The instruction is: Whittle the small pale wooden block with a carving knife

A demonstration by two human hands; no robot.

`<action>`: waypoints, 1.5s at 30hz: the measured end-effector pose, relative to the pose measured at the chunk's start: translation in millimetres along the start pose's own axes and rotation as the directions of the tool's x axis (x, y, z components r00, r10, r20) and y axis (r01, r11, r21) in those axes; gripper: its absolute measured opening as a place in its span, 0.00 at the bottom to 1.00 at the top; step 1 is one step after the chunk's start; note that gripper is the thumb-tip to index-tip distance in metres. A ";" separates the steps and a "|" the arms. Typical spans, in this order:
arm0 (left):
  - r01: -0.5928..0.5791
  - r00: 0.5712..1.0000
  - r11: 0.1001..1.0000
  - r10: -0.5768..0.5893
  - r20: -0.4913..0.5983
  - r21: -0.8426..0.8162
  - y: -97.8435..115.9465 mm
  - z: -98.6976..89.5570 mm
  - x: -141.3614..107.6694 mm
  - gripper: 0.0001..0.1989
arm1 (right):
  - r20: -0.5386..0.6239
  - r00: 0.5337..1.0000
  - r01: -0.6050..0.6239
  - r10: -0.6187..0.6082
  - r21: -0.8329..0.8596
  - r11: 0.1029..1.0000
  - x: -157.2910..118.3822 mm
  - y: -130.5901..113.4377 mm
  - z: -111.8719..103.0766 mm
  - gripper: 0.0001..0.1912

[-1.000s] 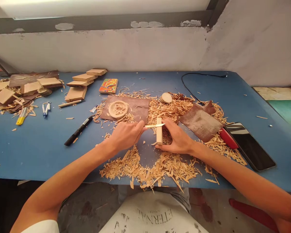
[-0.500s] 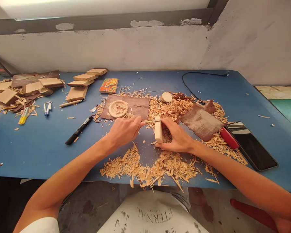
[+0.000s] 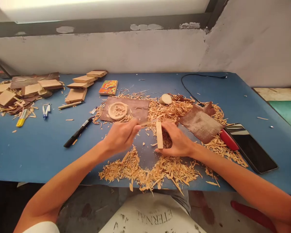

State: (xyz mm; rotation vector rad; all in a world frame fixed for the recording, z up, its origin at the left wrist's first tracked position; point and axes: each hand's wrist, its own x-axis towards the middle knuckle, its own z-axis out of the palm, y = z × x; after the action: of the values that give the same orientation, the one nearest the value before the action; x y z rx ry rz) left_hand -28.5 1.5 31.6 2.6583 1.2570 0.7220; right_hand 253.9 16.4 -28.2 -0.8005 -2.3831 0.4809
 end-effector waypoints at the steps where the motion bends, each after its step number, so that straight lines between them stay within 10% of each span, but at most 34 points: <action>1: -0.048 0.997 0.997 0.051 0.056 -0.053 5.7 6.3 -1.6 0.23 | -0.005 1.000 0.004 -0.004 -0.002 1.000 0.4 -0.6 -0.3 0.48; 15: -0.036 0.954 0.997 0.014 0.300 0.067 -5.8 33.8 -2.2 0.23 | 0.010 1.000 -0.009 0.010 -0.035 0.999 0.4 -2.0 -0.7 0.49; 45: -0.087 0.986 0.992 0.071 0.153 0.095 -16.3 21.3 -2.2 0.22 | -0.069 0.998 -0.016 0.008 -0.102 0.995 6.3 -10.9 -15.9 0.49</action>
State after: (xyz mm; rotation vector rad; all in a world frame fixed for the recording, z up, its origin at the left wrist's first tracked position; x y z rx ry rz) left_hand -31.2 12.5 7.2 2.7971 1.1854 0.4690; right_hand 254.9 14.5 -8.0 -0.8631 -2.3558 0.3328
